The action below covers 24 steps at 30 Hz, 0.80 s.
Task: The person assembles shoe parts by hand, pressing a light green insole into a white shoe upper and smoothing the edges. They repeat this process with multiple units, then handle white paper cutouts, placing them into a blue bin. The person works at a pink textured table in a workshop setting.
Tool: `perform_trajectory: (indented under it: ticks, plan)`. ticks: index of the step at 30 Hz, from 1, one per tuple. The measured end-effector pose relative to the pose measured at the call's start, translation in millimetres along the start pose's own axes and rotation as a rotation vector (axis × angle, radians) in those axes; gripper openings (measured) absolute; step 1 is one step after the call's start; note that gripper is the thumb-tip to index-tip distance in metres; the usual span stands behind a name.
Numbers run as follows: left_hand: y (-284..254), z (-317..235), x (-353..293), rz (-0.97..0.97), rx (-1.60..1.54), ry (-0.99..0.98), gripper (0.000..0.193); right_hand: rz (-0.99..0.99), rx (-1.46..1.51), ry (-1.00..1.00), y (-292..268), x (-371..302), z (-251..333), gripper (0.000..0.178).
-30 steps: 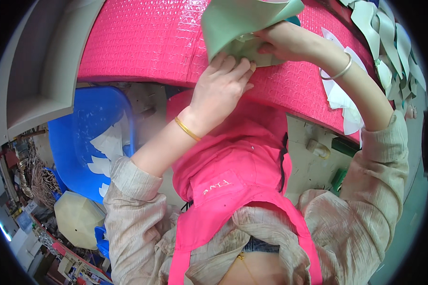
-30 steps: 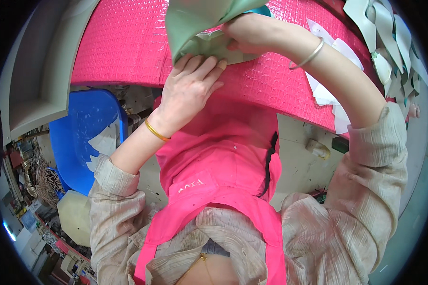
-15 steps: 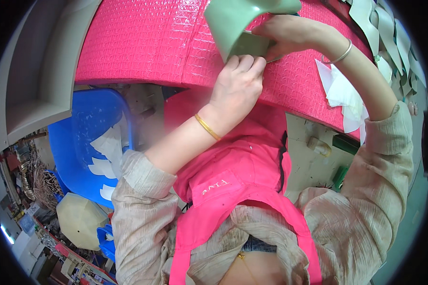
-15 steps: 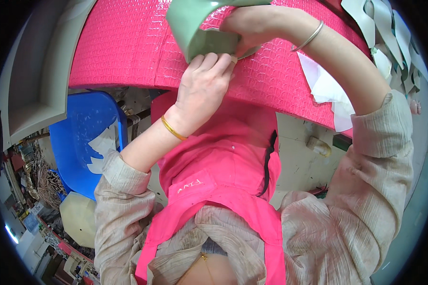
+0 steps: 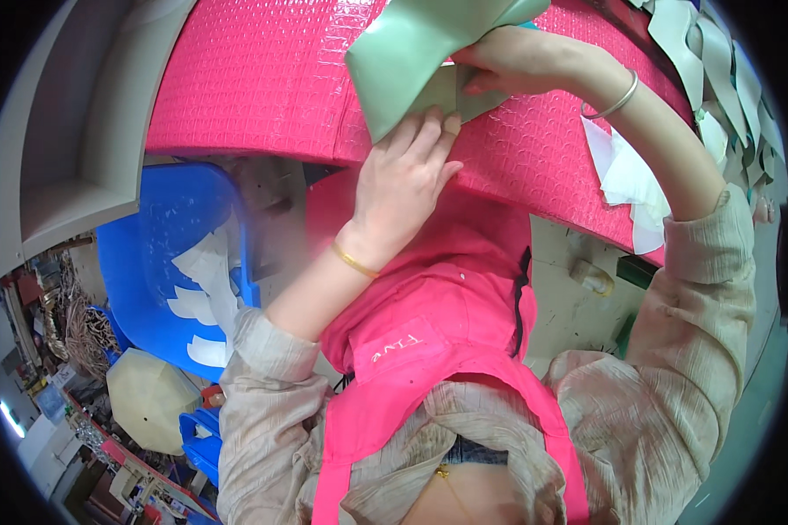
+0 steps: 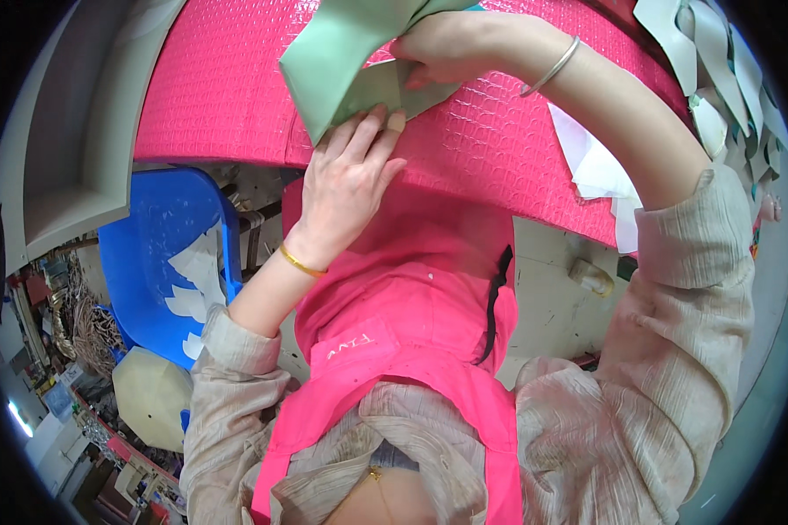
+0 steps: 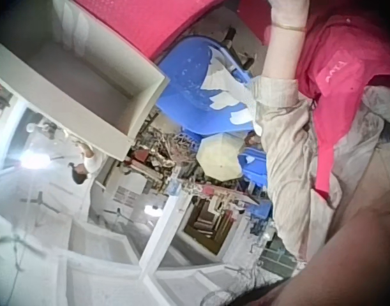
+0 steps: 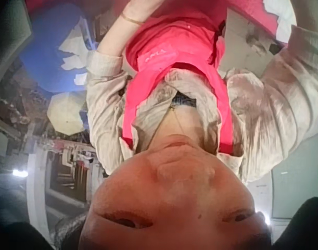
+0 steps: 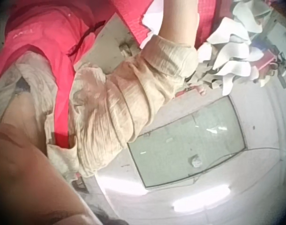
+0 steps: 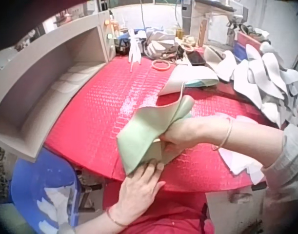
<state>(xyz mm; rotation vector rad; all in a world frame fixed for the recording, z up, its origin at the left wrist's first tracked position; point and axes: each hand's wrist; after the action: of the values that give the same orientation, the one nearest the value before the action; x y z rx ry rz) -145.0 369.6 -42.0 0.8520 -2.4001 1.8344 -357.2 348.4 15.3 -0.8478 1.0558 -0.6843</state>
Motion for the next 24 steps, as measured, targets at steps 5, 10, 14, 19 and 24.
perform_trajectory:
  ticks: [5, 10, 14, 19, 24]
  plan:
    - [7, -15, 13, 0.051, 0.143, -0.097, 0.043, 0.05, -0.163, -0.001, -10, -1, 19, 0.023]
    - [14, -17, 19, 0.001, 0.054, -0.051, 0.041, -0.086, -0.178, -0.074, 4, -6, -1, 0.014]
    - [24, -25, 31, -0.019, 0.11, -0.008, 0.039, -0.093, -0.44, -0.109, -2, -8, 15, 0.012]
    - [28, -29, 34, -0.051, 0.022, -0.013, 0.037, -0.269, -0.326, -0.113, 12, -22, -23, 0.024]
    - [34, -30, 44, -0.088, 0.051, -0.022, 0.037, -0.064, -0.144, -0.008, -5, -22, -20, 0.025]
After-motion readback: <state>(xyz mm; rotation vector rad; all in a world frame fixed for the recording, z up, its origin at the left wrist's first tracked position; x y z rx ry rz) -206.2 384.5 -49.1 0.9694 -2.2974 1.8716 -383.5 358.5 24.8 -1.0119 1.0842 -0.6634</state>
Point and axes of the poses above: each hand's wrist, its own x-axis towards the middle knuckle, its own y-axis out of the palm, z = x × y, and after that the axes turned 5 degrees about z, right-handed
